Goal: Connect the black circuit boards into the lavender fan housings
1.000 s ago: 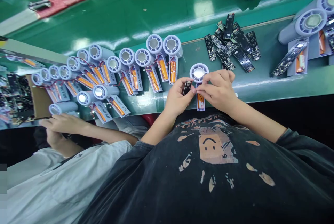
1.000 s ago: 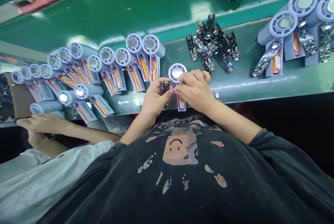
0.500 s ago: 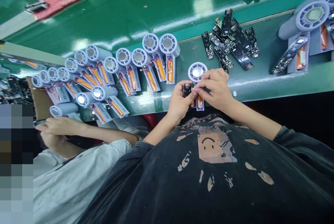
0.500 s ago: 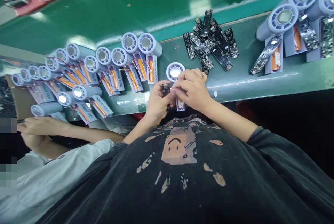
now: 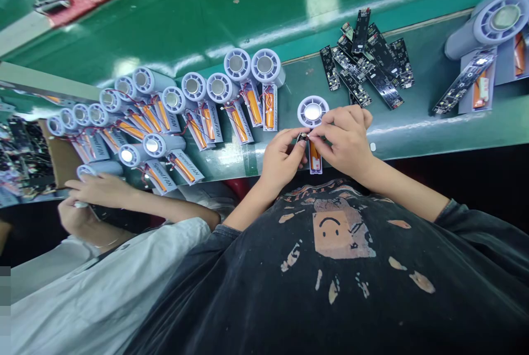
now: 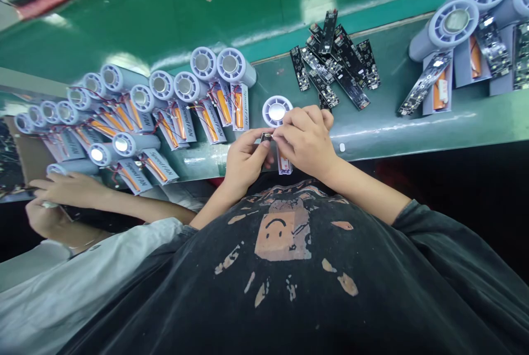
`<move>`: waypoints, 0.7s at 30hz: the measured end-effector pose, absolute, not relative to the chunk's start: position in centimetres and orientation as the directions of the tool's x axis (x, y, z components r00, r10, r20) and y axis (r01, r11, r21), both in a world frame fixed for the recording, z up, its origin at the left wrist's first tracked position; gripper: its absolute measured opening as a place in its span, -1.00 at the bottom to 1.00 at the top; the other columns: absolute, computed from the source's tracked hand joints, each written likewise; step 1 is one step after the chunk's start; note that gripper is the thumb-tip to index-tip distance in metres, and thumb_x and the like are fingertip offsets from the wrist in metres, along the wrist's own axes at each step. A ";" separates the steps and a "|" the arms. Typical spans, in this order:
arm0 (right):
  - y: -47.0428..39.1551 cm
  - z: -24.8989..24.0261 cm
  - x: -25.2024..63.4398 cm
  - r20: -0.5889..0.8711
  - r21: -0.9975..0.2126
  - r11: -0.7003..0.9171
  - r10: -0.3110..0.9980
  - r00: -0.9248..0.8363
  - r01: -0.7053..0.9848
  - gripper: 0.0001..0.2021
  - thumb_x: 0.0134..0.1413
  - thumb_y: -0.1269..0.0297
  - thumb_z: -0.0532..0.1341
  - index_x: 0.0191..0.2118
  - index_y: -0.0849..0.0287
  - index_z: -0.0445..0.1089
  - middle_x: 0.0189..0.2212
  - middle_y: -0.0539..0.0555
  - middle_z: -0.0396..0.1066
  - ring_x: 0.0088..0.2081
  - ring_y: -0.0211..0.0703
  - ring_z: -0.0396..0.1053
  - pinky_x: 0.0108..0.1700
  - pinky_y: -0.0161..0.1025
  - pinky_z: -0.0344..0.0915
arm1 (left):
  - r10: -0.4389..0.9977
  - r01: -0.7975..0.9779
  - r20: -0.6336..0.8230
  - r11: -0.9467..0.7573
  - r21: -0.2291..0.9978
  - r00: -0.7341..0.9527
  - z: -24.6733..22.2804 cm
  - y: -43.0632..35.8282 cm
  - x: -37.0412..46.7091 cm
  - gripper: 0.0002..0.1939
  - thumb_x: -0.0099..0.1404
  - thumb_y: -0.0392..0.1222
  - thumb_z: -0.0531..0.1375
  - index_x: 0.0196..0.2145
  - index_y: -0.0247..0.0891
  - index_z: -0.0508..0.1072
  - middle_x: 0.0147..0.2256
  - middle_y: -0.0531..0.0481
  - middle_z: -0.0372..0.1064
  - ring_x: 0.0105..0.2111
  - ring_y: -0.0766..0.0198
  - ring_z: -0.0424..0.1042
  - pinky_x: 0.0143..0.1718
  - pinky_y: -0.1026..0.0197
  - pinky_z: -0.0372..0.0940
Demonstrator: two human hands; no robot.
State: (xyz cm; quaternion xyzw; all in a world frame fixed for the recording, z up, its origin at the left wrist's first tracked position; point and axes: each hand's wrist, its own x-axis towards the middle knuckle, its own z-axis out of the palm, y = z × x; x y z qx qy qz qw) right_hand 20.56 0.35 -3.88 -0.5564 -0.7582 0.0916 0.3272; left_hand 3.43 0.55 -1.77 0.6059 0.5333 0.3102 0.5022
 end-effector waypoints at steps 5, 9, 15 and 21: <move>0.3 -3.2 20.5 0.407 -0.466 0.373 0.895 -0.180 0.802 -0.73 0.30 0.19 0.13 -0.38 0.05 0.51 -0.28 0.04 0.36 -0.12 -0.02 0.13 -0.06 -0.03 -0.10 | 0.961 0.428 -0.094 -0.028 0.904 0.261 -1.7 0.4 3.3 -0.75 0.38 -0.27 0.11 -0.03 -0.19 0.50 -0.09 -0.02 0.43 -0.57 0.53 0.38 -0.59 0.40 0.34; 0.2 -3.0 20.4 0.373 -0.471 0.356 0.910 -0.183 0.807 -0.75 0.29 0.21 0.15 -0.38 0.05 0.52 -0.27 0.04 0.35 -0.12 -0.02 0.13 -0.07 -0.03 -0.10 | 0.961 0.518 -0.024 -0.128 0.845 0.277 -1.8 0.1 3.2 -0.74 0.40 -0.25 0.10 -0.01 -0.17 0.50 -0.06 -0.03 0.46 -0.43 0.43 0.44 -0.37 0.27 0.44; 0.4 -3.6 20.7 0.315 -0.546 0.296 0.939 -0.136 0.784 -0.83 0.26 0.17 0.20 -0.30 0.02 0.51 -0.23 0.05 0.34 -0.10 0.01 0.17 -0.04 -0.01 -0.03 | 0.963 0.518 0.024 -0.165 0.839 0.269 -2.4 -0.2 3.4 -0.74 0.42 -0.19 0.10 -0.01 -0.17 0.49 -0.07 -0.04 0.46 -0.19 0.27 0.49 -0.25 0.20 0.44; 0.3 -3.1 23.2 0.250 -0.692 0.343 0.939 -0.236 0.635 -0.65 0.10 0.07 0.29 -0.03 0.11 0.41 -0.18 0.11 0.38 -0.12 -0.01 0.29 -0.07 -0.06 0.16 | 0.964 0.379 -0.132 0.035 0.925 0.232 -2.8 0.0 2.5 -0.72 0.42 -0.10 0.13 0.07 -0.08 0.39 -0.05 -0.03 0.40 -0.54 0.48 0.35 -0.52 0.35 0.35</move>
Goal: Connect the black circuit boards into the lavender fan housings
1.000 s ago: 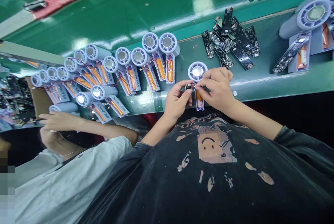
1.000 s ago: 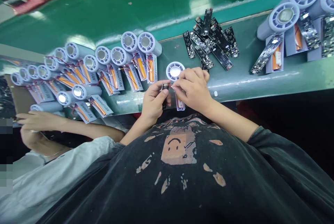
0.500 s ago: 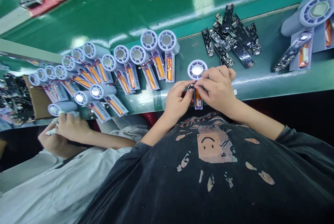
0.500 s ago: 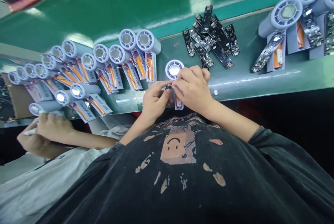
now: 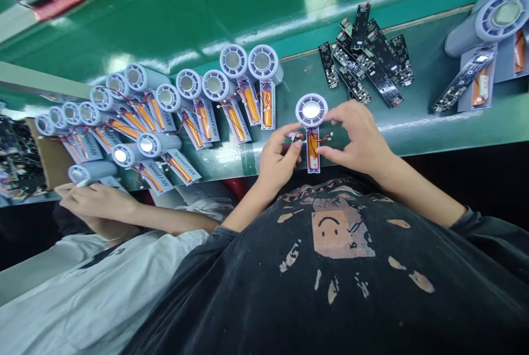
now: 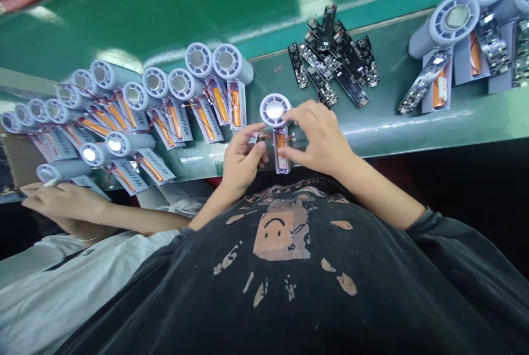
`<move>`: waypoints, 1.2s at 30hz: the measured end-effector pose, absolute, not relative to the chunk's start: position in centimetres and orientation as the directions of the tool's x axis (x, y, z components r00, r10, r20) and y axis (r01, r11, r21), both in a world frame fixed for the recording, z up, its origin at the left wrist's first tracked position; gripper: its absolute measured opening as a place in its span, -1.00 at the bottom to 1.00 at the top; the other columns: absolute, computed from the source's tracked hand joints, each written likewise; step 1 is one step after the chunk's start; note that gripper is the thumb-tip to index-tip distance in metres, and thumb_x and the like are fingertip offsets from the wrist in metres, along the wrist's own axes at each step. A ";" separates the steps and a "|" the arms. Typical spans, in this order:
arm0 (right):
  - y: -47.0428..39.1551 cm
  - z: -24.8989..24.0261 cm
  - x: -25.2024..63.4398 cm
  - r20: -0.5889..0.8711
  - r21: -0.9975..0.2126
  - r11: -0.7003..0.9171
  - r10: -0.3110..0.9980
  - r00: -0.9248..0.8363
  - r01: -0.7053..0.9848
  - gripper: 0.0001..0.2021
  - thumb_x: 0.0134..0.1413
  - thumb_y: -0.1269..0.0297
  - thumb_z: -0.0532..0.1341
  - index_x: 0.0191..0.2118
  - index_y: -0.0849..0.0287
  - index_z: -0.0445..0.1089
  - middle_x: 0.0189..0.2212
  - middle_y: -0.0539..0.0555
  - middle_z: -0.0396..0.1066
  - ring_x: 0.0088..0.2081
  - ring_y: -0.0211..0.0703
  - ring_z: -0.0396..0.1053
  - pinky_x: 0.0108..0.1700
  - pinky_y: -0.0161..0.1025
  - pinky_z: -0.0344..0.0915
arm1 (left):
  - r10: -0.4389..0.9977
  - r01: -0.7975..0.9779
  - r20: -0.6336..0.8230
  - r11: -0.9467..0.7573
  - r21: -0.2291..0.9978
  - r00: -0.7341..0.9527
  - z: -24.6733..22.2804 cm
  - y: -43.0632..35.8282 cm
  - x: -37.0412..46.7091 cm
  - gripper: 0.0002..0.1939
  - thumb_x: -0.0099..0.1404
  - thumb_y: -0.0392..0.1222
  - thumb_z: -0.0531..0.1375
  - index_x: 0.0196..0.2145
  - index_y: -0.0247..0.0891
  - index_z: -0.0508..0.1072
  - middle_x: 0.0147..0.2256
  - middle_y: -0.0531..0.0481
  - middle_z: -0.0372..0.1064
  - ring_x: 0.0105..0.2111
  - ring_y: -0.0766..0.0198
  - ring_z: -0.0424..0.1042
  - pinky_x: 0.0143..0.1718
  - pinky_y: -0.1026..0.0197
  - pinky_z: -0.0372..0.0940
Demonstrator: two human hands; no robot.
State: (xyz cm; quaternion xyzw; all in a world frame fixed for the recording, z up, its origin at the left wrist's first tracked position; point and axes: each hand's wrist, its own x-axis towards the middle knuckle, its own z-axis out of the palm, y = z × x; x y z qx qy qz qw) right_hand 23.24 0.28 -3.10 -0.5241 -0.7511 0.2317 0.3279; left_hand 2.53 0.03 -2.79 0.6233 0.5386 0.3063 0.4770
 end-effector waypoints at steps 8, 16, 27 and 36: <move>-0.2 -3.2 23.9 0.235 -0.898 0.279 0.958 -0.165 0.341 -0.90 0.18 0.28 0.22 -0.25 0.11 0.49 -0.37 -0.01 0.47 -0.36 -0.24 0.34 -0.26 -0.23 0.25 | 0.961 0.445 -0.044 -0.086 0.891 0.275 -3.0 -0.4 2.0 -0.76 0.44 -0.26 0.03 0.01 -0.03 0.32 0.23 -0.06 0.15 -0.49 0.50 0.39 -0.48 0.30 0.40; -0.5 -2.8 22.8 0.092 -0.892 0.215 0.947 -0.307 0.397 -0.86 0.20 0.31 0.19 -0.31 0.13 0.52 -0.38 0.02 0.51 -0.29 -0.20 0.41 -0.20 -0.22 0.27 | 0.879 0.625 0.221 -0.458 0.632 0.422 -2.1 0.2 3.1 -0.93 0.35 -0.26 0.21 -0.20 -0.15 0.46 0.16 -0.08 0.16 0.12 0.09 0.30 0.01 -0.01 0.40; -0.8 -3.0 22.0 0.102 -0.902 0.166 0.979 -0.178 0.399 -0.87 0.14 0.30 0.20 -0.38 0.15 0.46 -0.48 -0.02 0.40 -0.43 -0.28 0.25 -0.33 -0.26 0.16 | 0.836 0.525 0.356 -0.541 0.657 0.417 -3.5 0.4 2.4 -0.91 0.38 -0.24 0.23 -0.19 -0.08 0.51 0.12 0.02 0.26 0.02 0.21 0.40 -0.03 0.05 0.40; -0.1 -3.1 22.6 0.034 -0.988 0.018 0.994 0.101 0.151 -0.92 0.05 0.28 0.20 -0.41 0.12 0.35 -0.54 -0.09 0.28 -0.53 -0.35 0.14 -0.48 -0.31 0.10 | 0.866 0.583 0.376 -0.500 0.640 0.331 -3.8 0.1 2.1 -0.93 0.34 -0.28 0.21 -0.26 -0.13 0.46 0.08 -0.01 0.30 0.09 0.13 0.35 0.10 -0.09 0.36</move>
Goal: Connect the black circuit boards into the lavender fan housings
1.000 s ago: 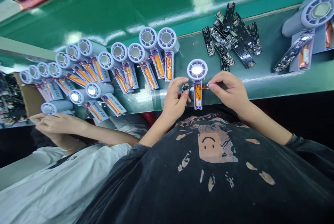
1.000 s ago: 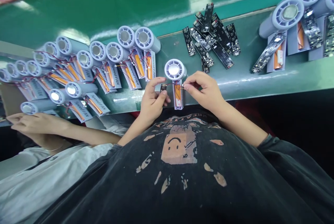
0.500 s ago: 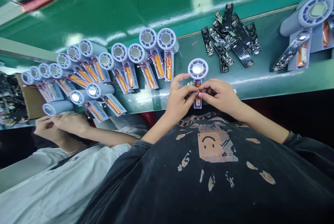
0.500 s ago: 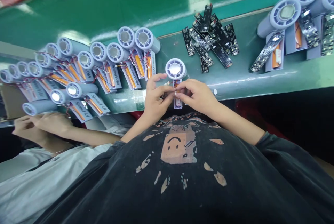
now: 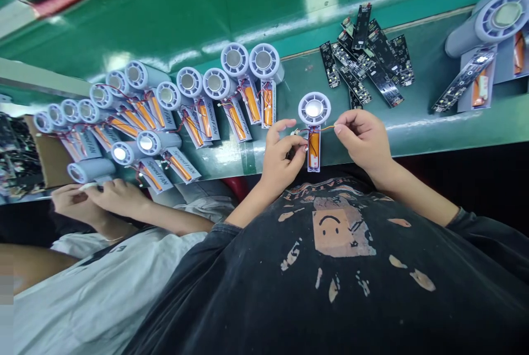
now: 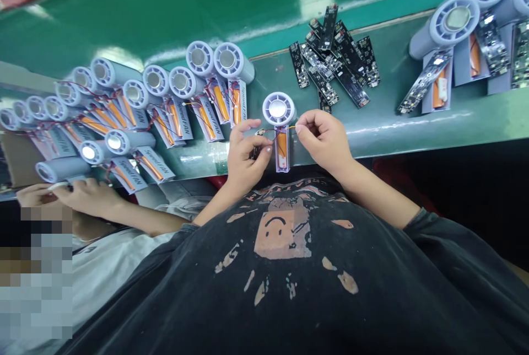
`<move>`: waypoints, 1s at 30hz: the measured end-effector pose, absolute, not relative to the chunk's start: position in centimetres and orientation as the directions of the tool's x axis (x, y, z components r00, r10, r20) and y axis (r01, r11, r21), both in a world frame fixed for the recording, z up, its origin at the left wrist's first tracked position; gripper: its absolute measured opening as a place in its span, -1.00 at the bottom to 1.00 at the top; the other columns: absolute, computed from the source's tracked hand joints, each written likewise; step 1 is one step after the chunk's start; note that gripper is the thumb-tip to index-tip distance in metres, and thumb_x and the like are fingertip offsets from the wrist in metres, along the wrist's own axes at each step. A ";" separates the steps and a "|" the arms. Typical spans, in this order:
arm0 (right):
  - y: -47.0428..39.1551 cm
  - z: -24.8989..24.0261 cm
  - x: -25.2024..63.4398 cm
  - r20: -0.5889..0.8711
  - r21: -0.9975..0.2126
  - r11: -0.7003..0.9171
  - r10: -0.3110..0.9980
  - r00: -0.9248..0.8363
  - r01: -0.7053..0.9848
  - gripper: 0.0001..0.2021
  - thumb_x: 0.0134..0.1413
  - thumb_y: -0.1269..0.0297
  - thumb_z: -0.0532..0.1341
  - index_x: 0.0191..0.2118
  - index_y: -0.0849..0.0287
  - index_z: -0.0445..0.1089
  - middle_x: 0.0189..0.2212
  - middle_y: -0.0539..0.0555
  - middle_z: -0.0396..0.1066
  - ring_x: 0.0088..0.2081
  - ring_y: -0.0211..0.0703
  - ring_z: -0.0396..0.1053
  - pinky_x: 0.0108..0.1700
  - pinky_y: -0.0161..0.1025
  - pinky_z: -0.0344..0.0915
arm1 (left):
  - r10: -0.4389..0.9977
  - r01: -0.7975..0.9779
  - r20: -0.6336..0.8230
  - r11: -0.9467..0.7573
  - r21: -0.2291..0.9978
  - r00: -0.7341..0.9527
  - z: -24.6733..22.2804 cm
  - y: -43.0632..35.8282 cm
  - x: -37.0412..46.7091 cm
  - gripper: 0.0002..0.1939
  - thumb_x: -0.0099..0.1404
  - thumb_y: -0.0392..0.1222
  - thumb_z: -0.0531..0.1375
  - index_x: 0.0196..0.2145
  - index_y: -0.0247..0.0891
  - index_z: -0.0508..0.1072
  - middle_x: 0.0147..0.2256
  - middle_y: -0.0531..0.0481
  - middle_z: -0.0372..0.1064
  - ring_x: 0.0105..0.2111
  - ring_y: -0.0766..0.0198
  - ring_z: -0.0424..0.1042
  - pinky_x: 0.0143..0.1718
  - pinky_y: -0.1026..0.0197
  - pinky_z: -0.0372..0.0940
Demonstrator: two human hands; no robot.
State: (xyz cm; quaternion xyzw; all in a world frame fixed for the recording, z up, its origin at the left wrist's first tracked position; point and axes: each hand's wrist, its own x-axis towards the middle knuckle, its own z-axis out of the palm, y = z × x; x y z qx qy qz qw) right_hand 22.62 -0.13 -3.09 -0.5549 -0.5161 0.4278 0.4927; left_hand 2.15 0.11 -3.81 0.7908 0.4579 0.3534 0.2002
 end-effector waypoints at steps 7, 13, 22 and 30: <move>0.0 -3.1 22.5 0.020 -0.996 0.011 0.994 0.104 0.084 -0.93 0.08 0.27 0.22 -0.39 0.12 0.36 -0.53 -0.10 0.28 -0.52 -0.36 0.17 -0.45 -0.31 0.16 | 0.845 0.598 0.379 -0.535 0.597 0.377 -3.8 0.0 2.0 -0.90 0.31 -0.33 0.21 -0.26 -0.14 0.45 0.09 -0.02 0.25 -0.01 0.17 0.38 -0.03 -0.02 0.43; -0.4 -2.2 22.3 0.248 -0.909 0.310 0.940 -0.235 0.280 -0.93 0.19 0.29 0.22 -0.28 0.12 0.44 -0.29 0.03 0.50 -0.23 -0.17 0.45 -0.14 -0.15 0.38 | 0.807 0.549 0.400 -0.589 0.593 0.434 -4.0 -0.1 2.4 -0.93 0.37 -0.30 0.20 -0.20 -0.17 0.44 0.15 -0.04 0.16 -0.26 0.38 0.39 -0.23 0.17 0.43; 0.0 -2.9 23.4 0.318 -0.756 0.517 0.826 -0.465 0.401 -0.75 0.34 0.35 0.08 -0.14 0.11 0.53 -0.23 0.06 0.57 -0.19 -0.19 0.47 -0.12 -0.17 0.38 | 0.850 0.529 0.361 -0.523 0.669 0.383 -3.7 0.0 2.4 -0.94 0.36 -0.26 0.24 -0.23 -0.16 0.42 0.06 0.02 0.22 -0.38 0.45 0.33 -0.34 0.25 0.41; 1.3 -2.6 25.1 0.273 -0.821 0.459 0.838 -0.473 0.339 -0.82 0.25 0.35 0.16 -0.21 0.04 0.54 -0.25 0.00 0.57 -0.19 -0.16 0.48 -0.09 -0.12 0.37 | 0.811 0.564 0.357 -0.581 0.587 0.464 -3.8 0.1 2.6 -0.91 0.42 -0.25 0.14 -0.19 -0.11 0.45 0.07 0.02 0.18 -0.40 0.44 0.28 -0.25 0.18 0.38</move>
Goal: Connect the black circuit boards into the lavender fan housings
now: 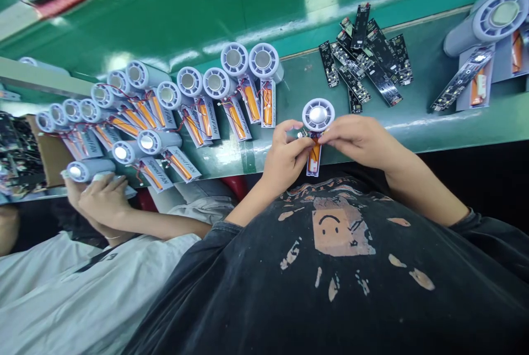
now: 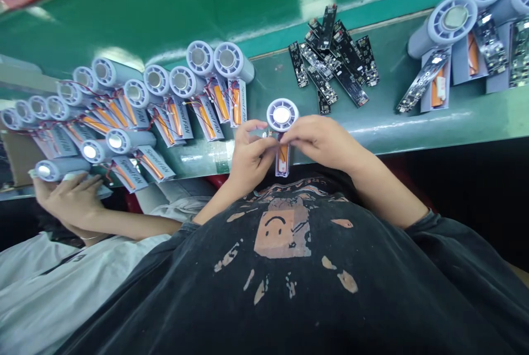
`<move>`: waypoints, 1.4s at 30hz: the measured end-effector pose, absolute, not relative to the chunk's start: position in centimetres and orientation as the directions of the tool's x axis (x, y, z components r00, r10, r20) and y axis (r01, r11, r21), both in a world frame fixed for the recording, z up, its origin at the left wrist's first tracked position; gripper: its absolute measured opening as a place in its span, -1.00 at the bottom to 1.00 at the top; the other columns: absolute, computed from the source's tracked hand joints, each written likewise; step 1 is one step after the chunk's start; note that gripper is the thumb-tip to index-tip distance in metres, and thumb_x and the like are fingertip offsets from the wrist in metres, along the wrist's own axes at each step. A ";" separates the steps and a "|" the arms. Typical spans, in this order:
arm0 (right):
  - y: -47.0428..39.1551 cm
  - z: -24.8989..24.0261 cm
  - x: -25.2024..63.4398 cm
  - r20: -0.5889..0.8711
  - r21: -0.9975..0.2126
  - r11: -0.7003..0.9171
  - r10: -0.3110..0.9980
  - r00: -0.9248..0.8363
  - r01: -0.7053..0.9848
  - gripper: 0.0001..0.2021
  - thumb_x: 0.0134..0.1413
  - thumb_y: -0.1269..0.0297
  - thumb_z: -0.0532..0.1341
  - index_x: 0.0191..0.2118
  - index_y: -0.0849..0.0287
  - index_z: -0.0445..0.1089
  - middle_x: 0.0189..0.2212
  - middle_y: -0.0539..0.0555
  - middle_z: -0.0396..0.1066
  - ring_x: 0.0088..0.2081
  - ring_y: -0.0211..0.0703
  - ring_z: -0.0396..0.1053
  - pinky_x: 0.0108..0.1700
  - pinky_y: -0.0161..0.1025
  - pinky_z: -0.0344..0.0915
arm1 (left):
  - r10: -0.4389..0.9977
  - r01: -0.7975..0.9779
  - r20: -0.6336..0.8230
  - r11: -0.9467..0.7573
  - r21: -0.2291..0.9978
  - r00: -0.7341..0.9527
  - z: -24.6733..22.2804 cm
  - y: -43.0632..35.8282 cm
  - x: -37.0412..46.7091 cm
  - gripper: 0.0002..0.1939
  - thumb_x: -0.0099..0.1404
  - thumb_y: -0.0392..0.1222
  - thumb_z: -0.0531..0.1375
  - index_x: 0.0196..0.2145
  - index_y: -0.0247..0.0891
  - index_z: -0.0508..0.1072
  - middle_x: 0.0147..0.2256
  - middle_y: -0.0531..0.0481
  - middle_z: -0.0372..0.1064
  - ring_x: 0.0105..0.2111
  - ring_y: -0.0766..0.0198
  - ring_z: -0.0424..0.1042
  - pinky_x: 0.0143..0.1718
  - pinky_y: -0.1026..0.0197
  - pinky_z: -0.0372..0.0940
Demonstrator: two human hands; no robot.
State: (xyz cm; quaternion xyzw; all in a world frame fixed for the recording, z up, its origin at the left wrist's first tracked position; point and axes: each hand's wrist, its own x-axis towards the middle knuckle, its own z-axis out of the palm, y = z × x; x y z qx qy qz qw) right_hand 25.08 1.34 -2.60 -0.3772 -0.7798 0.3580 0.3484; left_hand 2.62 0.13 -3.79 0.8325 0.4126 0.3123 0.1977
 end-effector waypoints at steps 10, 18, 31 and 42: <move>0.5 -1.8 22.2 0.150 -0.966 0.182 0.972 -0.179 0.182 -0.86 0.15 0.27 0.24 -0.16 0.10 0.39 -0.28 -0.01 0.48 -0.31 -0.27 0.41 -0.22 -0.25 0.36 | 0.820 0.542 0.310 -0.557 0.629 0.482 -3.8 0.0 2.6 -0.81 0.44 -0.26 0.08 -0.08 -0.05 0.41 0.08 -0.05 0.25 -0.18 0.26 0.43 -0.23 0.15 0.44; 0.5 -1.5 22.7 0.252 -0.842 0.415 0.868 -0.427 0.346 -0.82 0.28 0.29 0.14 -0.27 0.06 0.50 -0.29 0.00 0.55 -0.20 -0.18 0.44 -0.11 -0.18 0.31 | 0.924 0.277 0.098 -0.210 0.938 0.369 -4.2 -0.3 2.5 -0.88 0.46 -0.13 0.10 -0.06 -0.02 0.28 0.12 -0.04 0.19 -0.56 0.53 0.38 -0.63 0.33 0.38; -0.1 -1.8 22.0 0.227 -0.795 0.379 0.910 -0.348 0.473 -0.84 0.24 0.23 0.16 -0.27 0.08 0.48 -0.35 0.01 0.52 -0.26 -0.14 0.40 -0.12 -0.13 0.27 | 0.918 0.392 0.148 -0.297 0.870 0.368 -3.4 -0.1 2.2 -0.86 0.45 -0.05 0.14 -0.19 -0.11 0.42 0.20 -0.03 0.15 -0.37 0.43 0.43 -0.44 0.23 0.44; -0.5 -1.8 21.4 0.219 -0.810 0.340 0.931 -0.292 0.478 -0.85 0.23 0.28 0.15 -0.27 0.09 0.48 -0.37 0.00 0.50 -0.28 -0.16 0.40 -0.16 -0.17 0.27 | 0.919 0.424 0.211 -0.345 0.837 0.332 -3.4 -0.1 2.5 -0.85 0.46 -0.02 0.13 -0.20 -0.11 0.40 0.13 -0.05 0.22 -0.06 0.23 0.45 -0.40 0.27 0.43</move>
